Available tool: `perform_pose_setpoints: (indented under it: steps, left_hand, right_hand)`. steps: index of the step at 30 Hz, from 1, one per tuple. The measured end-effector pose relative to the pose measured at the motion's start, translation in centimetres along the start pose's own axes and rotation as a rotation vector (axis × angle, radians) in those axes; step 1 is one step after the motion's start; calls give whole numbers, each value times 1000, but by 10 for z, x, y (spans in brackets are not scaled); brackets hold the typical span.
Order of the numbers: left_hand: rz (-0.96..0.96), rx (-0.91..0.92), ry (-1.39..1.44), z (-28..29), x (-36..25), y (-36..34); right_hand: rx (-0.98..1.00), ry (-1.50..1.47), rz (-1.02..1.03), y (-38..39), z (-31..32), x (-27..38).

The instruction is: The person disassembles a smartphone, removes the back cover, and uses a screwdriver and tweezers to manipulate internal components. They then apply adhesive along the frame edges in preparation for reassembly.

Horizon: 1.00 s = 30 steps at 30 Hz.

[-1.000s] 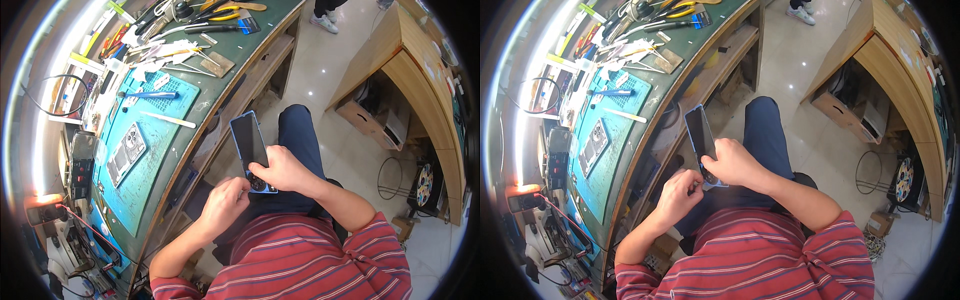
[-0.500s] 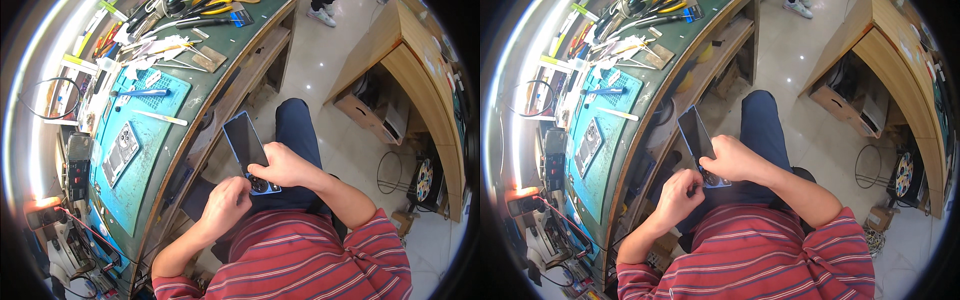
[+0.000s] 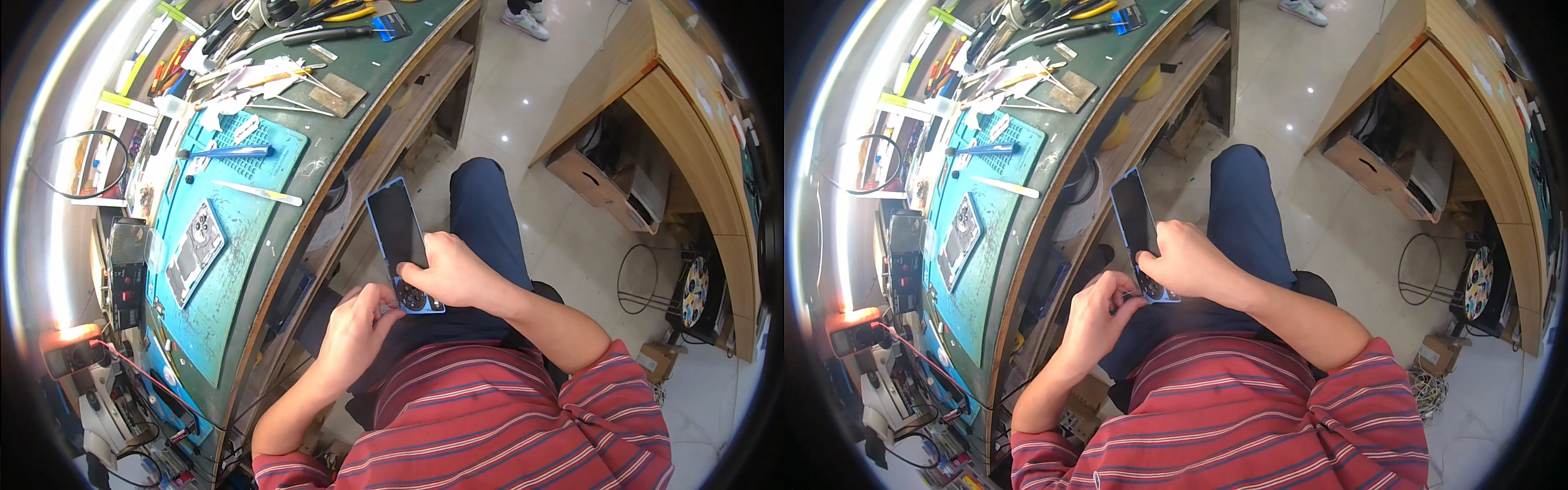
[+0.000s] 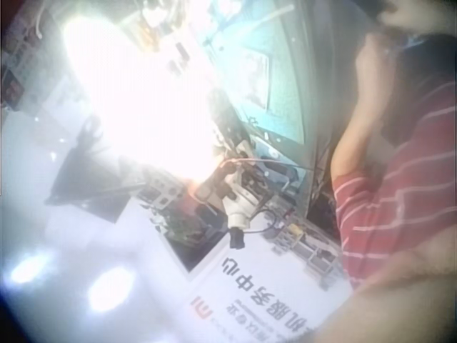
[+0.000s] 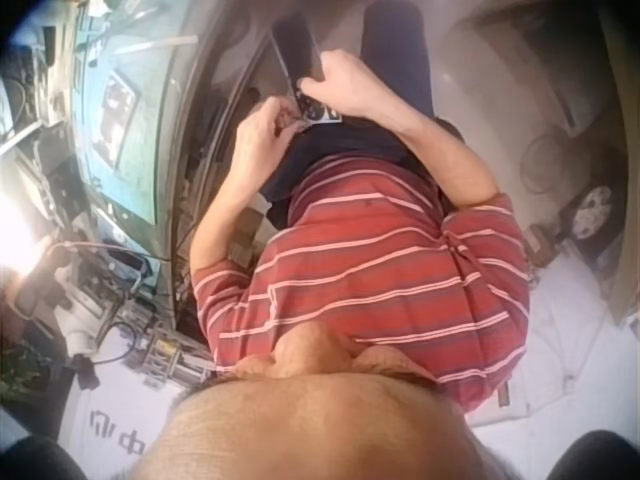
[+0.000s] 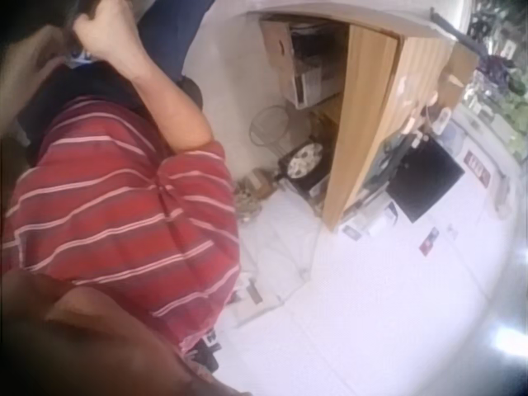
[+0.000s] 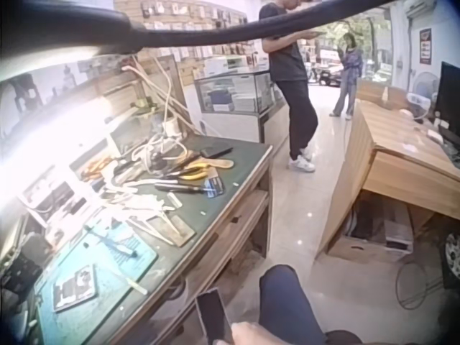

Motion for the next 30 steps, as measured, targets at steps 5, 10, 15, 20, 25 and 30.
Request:
perform_pose_setpoints:
  steps: [5,10,15,20,25,30]
  left_hand:
    - [-8,78,13,0,4,-3]
    - [16,93,43,-4,3,-4]
    - [55,-143,-59,32,14,-21]
    - [99,18,169,23,12,-6]
    - [266,20,685,6,48,1]
    - [72,-32,417,5,39,-2]
  right_hand:
    - [16,-31,-3,2,3,11]
    - [90,20,-24,1,-5,3]
    - [255,30,32,21,-33,-23]
    - [110,-235,-71,23,-7,-26]
    - [143,-300,-59,33,4,-21]
    - [161,-450,-114,39,13,-23]
Point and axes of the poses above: each hand's wrist, its own y-axis away from the middle knuckle, its own z-axis out of the back of the hand, x = y × z, the point moved 6 cm from there along -y, towards the middle knuckle, and after that the axes turned 8 degrees about z, right-handed, at the moved point
